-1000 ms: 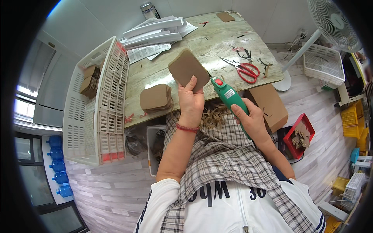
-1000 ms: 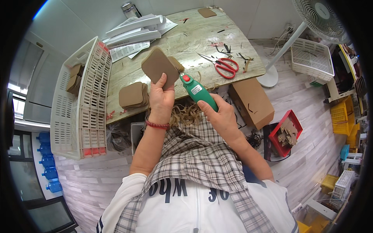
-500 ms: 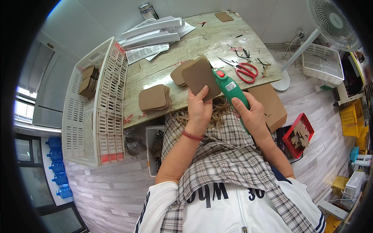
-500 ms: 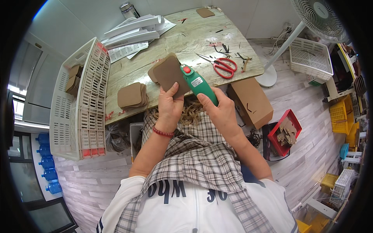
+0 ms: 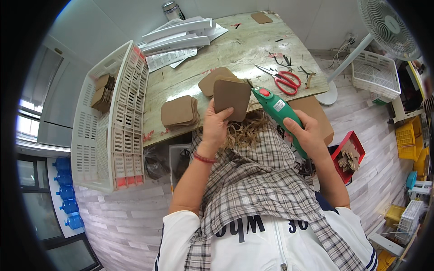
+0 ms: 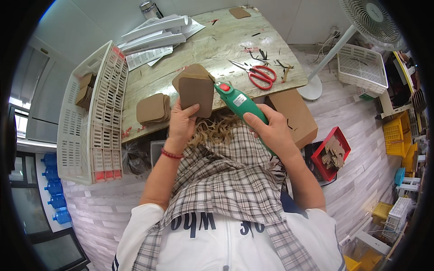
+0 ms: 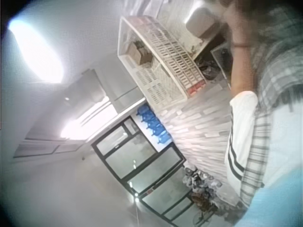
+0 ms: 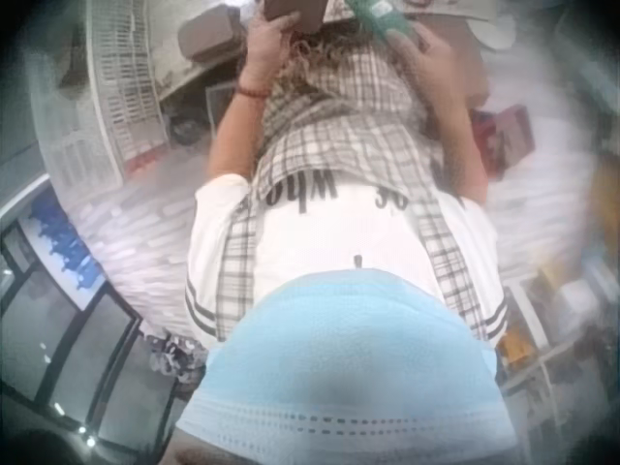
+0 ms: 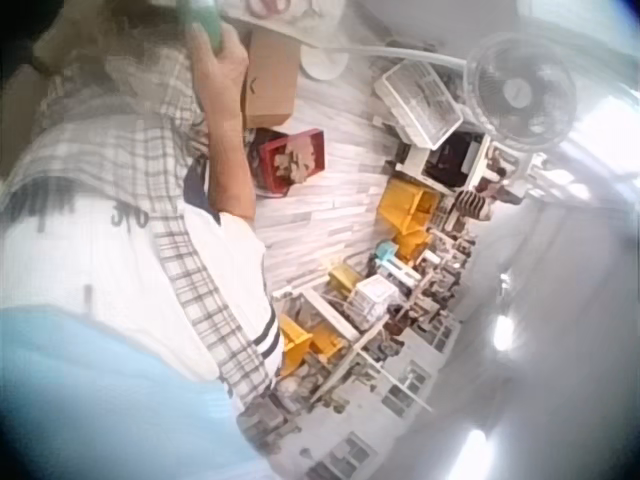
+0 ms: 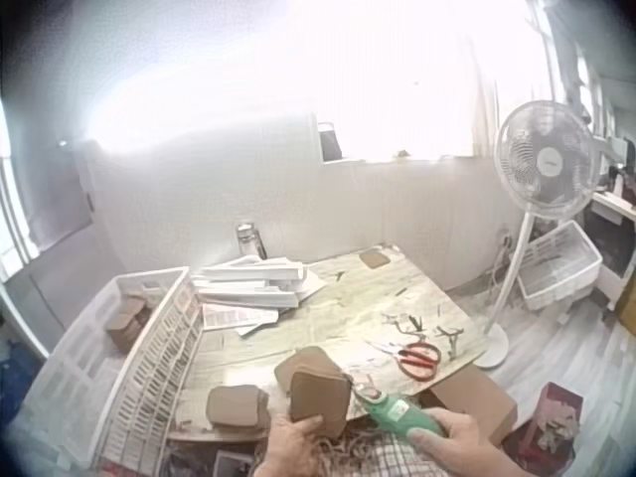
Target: The person uses a green rotary tool to smooth the edges of small brown cardboard pieces. They handle the pieces one at a time, rotating them to access different edges, and place the finished pieces into a white plastic basket.
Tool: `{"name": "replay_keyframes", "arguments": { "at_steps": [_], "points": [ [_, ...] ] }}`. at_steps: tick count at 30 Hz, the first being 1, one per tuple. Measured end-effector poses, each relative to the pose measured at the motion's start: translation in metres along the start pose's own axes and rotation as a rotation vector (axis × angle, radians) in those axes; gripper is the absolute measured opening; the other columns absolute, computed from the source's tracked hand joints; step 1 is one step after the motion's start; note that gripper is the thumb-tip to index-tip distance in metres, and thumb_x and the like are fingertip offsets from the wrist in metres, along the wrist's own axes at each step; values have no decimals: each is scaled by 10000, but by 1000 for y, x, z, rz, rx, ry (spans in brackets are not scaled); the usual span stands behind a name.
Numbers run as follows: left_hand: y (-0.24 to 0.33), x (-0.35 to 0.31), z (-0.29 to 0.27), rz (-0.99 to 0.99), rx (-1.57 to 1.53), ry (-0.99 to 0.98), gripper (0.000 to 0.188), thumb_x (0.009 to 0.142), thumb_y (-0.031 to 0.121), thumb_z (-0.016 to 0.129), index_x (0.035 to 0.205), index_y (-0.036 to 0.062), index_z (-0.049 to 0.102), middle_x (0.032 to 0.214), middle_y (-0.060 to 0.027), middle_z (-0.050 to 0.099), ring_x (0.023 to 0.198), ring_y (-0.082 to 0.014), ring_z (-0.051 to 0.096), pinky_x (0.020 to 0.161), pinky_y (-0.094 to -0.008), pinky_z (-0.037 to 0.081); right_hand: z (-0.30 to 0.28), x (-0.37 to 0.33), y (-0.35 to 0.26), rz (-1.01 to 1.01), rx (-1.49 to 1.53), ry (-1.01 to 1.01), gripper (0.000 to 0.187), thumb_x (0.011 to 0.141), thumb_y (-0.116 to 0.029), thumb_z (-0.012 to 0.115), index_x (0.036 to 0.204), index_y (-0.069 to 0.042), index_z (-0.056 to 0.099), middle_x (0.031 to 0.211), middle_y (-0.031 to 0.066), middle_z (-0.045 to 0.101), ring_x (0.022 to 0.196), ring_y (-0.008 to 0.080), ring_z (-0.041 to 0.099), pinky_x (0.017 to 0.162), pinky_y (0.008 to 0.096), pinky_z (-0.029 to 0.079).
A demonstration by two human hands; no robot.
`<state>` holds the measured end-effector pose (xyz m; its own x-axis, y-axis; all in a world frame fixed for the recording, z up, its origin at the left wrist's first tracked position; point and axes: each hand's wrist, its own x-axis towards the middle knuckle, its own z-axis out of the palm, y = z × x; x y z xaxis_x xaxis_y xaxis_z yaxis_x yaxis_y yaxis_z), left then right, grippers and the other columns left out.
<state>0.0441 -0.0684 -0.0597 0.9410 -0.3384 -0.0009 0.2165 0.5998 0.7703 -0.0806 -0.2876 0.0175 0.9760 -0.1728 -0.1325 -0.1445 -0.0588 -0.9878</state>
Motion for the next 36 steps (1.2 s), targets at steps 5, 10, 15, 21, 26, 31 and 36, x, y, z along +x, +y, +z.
{"name": "replay_keyframes", "arguments": {
  "at_steps": [5,10,15,21,26,31,36],
  "points": [
    [33,2,-23,-132,278,-112,401,820,-120,576,1198,14,591,1089,-40,660,994,-127,622,881,-273,510,-14,-11,3,5,-102,-85,360,890,-292,674,1076,12,623,736,8,592,606,56,536,550,221,453],
    [40,0,-32,-198,404,-160,438,779,-116,607,1198,15,608,1081,-34,663,958,-112,617,860,-268,499,-13,-16,12,22,-153,-125,393,886,-314,679,1107,6,620,755,13,607,628,59,549,570,224,460],
    [36,-11,-26,-302,379,-140,465,764,-112,619,1214,2,591,1072,-36,663,949,-110,615,854,-261,493,-5,-15,12,-17,-187,-113,408,889,-325,674,1117,9,620,753,20,608,624,63,551,571,228,460],
    [24,-17,-30,-371,381,-186,453,762,-94,626,1202,6,588,1050,-37,656,939,-110,598,849,-257,477,4,-8,10,19,-167,-108,407,889,-318,673,1119,14,623,748,23,606,623,62,552,565,224,459],
    [46,-16,-25,-432,541,-197,359,765,-76,620,1111,15,594,975,-9,632,909,-85,565,818,-235,456,-3,-8,7,101,-120,-174,373,909,-291,648,1112,19,607,762,17,581,630,67,539,559,223,457],
    [58,-12,-40,-246,603,-111,226,754,-53,682,944,37,598,866,-11,646,787,-77,602,698,-229,492,-5,-10,8,140,-77,-234,355,918,-288,635,1099,15,601,770,13,570,645,71,538,563,224,457],
    [62,-13,-46,-134,422,29,177,754,-33,730,883,37,632,820,-31,677,710,-100,630,664,-243,518,-5,-9,10,145,-84,-258,394,892,-339,665,1039,24,627,698,19,578,586,69,521,535,234,435]
  ]
}}
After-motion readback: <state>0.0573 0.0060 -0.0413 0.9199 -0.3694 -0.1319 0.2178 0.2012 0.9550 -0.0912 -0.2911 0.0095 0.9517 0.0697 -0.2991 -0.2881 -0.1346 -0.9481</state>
